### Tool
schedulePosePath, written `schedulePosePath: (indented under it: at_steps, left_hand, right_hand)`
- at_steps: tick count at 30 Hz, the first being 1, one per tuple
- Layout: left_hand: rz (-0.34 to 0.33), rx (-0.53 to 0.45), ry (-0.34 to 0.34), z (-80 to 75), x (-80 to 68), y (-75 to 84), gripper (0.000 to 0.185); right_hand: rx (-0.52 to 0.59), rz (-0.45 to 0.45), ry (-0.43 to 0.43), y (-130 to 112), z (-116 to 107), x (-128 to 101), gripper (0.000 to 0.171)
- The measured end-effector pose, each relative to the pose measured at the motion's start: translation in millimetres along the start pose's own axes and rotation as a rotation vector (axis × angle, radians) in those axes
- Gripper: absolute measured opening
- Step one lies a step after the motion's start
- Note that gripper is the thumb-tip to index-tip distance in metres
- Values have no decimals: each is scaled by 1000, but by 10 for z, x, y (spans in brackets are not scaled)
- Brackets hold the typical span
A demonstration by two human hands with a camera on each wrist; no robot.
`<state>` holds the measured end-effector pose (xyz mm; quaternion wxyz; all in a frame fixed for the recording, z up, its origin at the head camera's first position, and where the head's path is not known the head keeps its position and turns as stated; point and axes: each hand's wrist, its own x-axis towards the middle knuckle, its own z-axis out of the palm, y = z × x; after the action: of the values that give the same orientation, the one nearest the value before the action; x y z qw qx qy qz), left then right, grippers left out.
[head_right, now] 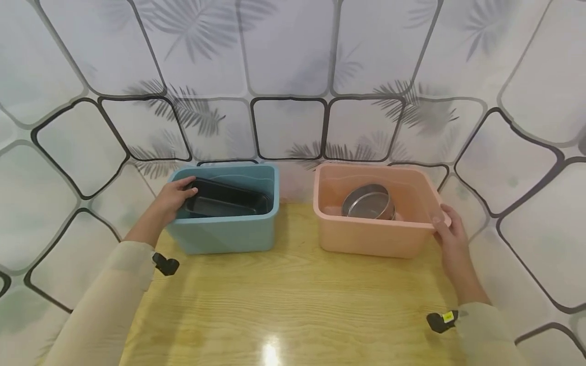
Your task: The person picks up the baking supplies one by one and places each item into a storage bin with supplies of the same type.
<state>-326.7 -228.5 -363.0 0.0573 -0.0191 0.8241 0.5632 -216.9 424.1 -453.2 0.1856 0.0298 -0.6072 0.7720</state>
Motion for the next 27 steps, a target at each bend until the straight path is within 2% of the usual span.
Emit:
schedulePosePath:
  at_steps: [7, 16, 27]
  left_hand:
    - [-38, -24, 14, 5, 42, -37, 59]
    - [-44, 16, 20, 0, 72, -3, 59]
    - [-58, 55, 26, -27, 21, -48, 58]
  right_hand:
    - [-39, 10, -10, -3, 2, 41, 47]
    - [72, 9, 0, 32, 16, 42, 47]
    - [77, 9, -8, 3, 47, 3, 46]
